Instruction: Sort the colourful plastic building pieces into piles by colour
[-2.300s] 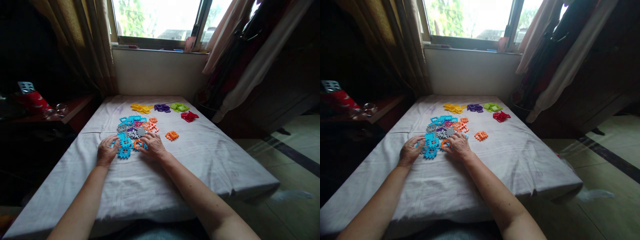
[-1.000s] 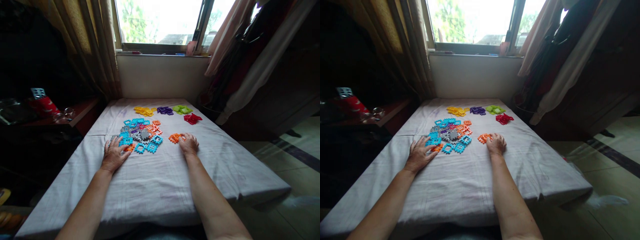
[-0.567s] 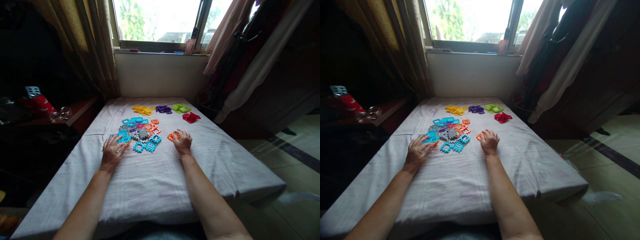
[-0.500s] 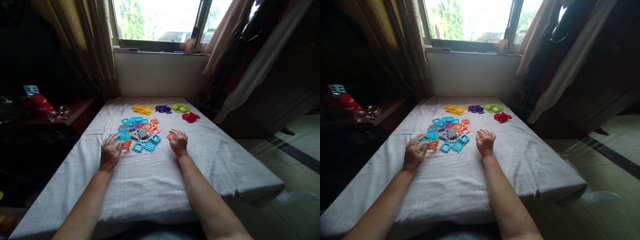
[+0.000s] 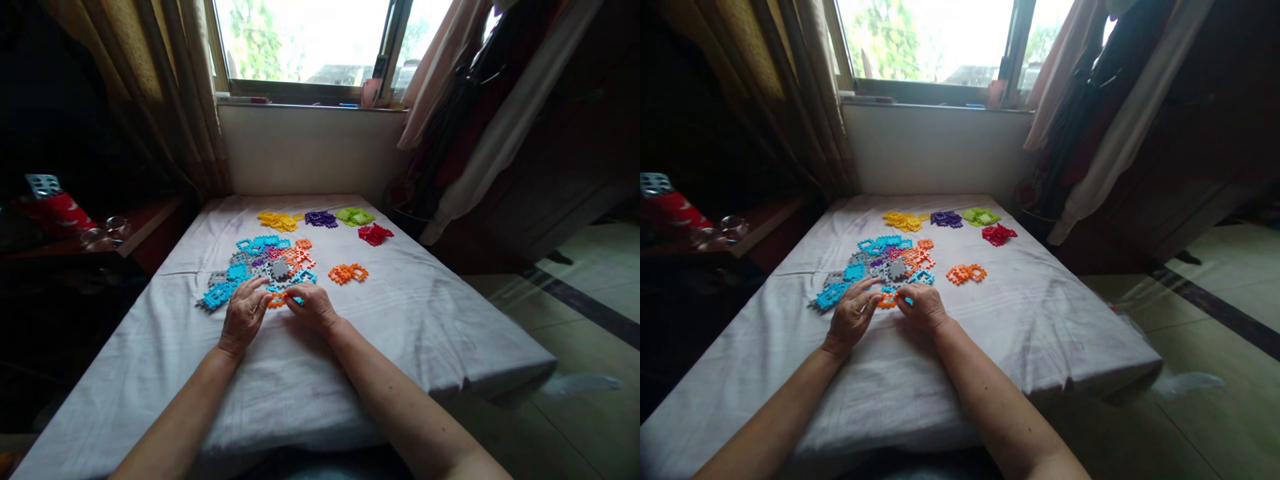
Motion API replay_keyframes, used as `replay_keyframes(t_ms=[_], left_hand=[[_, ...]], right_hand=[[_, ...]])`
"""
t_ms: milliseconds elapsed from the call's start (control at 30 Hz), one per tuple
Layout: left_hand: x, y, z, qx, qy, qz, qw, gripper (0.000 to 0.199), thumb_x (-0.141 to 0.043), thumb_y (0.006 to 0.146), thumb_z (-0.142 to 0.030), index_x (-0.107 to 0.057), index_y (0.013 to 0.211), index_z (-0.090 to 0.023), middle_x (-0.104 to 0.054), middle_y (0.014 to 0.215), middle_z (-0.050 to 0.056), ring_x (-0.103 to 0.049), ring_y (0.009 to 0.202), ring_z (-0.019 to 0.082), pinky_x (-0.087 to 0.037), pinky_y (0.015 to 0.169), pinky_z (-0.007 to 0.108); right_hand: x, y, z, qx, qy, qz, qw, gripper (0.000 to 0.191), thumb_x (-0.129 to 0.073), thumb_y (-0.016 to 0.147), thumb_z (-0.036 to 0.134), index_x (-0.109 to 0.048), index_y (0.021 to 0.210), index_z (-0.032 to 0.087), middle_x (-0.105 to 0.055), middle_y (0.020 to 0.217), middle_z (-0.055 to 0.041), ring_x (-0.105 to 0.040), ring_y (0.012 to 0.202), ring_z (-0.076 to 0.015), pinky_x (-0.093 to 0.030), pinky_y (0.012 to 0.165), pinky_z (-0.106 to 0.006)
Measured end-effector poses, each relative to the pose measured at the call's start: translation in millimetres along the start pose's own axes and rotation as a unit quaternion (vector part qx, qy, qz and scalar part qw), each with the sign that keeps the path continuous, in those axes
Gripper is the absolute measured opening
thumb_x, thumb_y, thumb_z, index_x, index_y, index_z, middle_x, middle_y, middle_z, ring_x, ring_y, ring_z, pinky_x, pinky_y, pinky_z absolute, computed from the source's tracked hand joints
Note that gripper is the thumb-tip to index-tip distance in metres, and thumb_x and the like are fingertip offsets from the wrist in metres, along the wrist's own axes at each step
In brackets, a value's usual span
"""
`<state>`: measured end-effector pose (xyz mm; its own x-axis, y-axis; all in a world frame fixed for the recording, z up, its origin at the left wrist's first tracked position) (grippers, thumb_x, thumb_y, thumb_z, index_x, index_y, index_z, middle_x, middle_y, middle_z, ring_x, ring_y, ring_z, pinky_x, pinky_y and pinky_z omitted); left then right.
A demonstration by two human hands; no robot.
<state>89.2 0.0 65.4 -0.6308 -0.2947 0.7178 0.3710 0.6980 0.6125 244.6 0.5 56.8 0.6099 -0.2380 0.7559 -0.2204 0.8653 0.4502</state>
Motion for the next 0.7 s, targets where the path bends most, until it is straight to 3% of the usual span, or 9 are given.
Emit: replay_keyframes(t_ms=[67, 167, 267, 367, 467, 533, 700], left_hand=[[-4.6, -0.4, 3.2, -0.001, 0.001, 0.011, 1.000, 0.036, -0.040, 0.100, -0.044, -0.070, 0.110, -0.026, -0.066, 0.133, 0.007, -0.054, 0.132, 0.025, -0.040, 0.115, 0.047], [-14.0, 4.0, 4.0, 0.000, 0.024, 0.034, 0.999, 0.045, -0.043, 0.098, -0.049, -0.061, 0.131, -0.024, -0.061, 0.141, 0.010, -0.051, 0.135, 0.026, -0.037, 0.116, 0.049], [-35.0, 17.6, -6.5, -0.007, 0.059, 0.088, 0.994, 0.054, -0.047, 0.096, -0.052, -0.053, 0.143, -0.027, -0.056, 0.147, 0.010, -0.044, 0.141, 0.031, -0.029, 0.118, 0.055], [-64.0, 35.5, -24.4, -0.021, 0.082, 0.155, 0.984, 0.056, -0.051, 0.093, -0.055, -0.051, 0.145, -0.033, -0.050, 0.152, 0.010, -0.037, 0.146, 0.035, -0.021, 0.118, 0.064], [-85.5, 46.2, -37.0, -0.031, 0.103, 0.202, 0.973, 0.052, -0.055, 0.091, -0.058, -0.058, 0.138, -0.037, -0.048, 0.155, 0.009, -0.036, 0.146, 0.038, -0.016, 0.117, 0.068], [-89.6, 44.7, -38.0, -0.035, 0.116, 0.220, 0.968, 0.050, -0.054, 0.091, -0.057, -0.060, 0.136, -0.037, -0.047, 0.156, 0.009, -0.037, 0.145, 0.038, -0.016, 0.117, 0.069], [-65.6, 14.1, -21.8, -0.070, 0.127, 0.230, 0.962, 0.049, -0.048, 0.095, -0.055, -0.056, 0.140, -0.039, -0.044, 0.158, 0.008, -0.042, 0.143, 0.035, -0.020, 0.117, 0.065]], right_hand=[[13.3, 1.1, -13.3, -0.040, 0.005, -0.020, 0.999, 0.017, -0.059, 0.092, 0.027, -0.075, 0.090, 0.024, -0.077, 0.090, -0.0015, -0.069, 0.086, -0.0171, -0.049, 0.083, -0.026], [48.4, -2.7, -55.4, -0.156, -0.004, -0.091, 0.984, 0.026, -0.053, 0.094, 0.029, -0.073, 0.108, 0.019, -0.076, 0.089, -0.0047, -0.069, 0.083, -0.0186, -0.050, 0.079, -0.028], [83.7, -19.3, -108.4, -0.300, -0.034, -0.160, 0.940, 0.036, -0.052, 0.093, 0.030, -0.068, 0.122, 0.018, -0.076, 0.091, -0.0061, -0.069, 0.084, -0.0207, -0.049, 0.077, -0.029], [101.5, -36.9, -143.4, -0.390, -0.067, -0.178, 0.901, 0.037, -0.050, 0.093, 0.031, -0.069, 0.122, 0.019, -0.075, 0.097, -0.0077, -0.067, 0.090, -0.0219, -0.048, 0.078, -0.030], [105.8, -45.3, -153.0, -0.409, -0.112, -0.179, 0.888, 0.039, -0.049, 0.095, 0.033, -0.070, 0.123, 0.018, -0.071, 0.110, -0.0132, -0.064, 0.102, -0.0256, -0.047, 0.087, -0.034], [107.0, -48.6, -152.2, -0.409, -0.145, -0.195, 0.880, 0.039, -0.051, 0.095, 0.036, -0.070, 0.124, 0.018, -0.066, 0.118, -0.0160, -0.060, 0.110, -0.0283, -0.045, 0.092, -0.037], [103.4, -48.6, -151.4, -0.398, -0.157, -0.225, 0.875, 0.034, -0.056, 0.092, 0.032, -0.072, 0.120, 0.020, -0.063, 0.120, -0.0143, -0.056, 0.111, -0.0273, -0.044, 0.093, -0.037]])
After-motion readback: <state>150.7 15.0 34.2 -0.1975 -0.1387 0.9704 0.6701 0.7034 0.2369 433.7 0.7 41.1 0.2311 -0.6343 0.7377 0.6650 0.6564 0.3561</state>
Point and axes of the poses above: each hand's wrist, its own y-axis towards the middle knuckle, its own x-axis out of the back of the hand, z = x × y, the point moved 8 cm from there along y, towards the middle knuckle
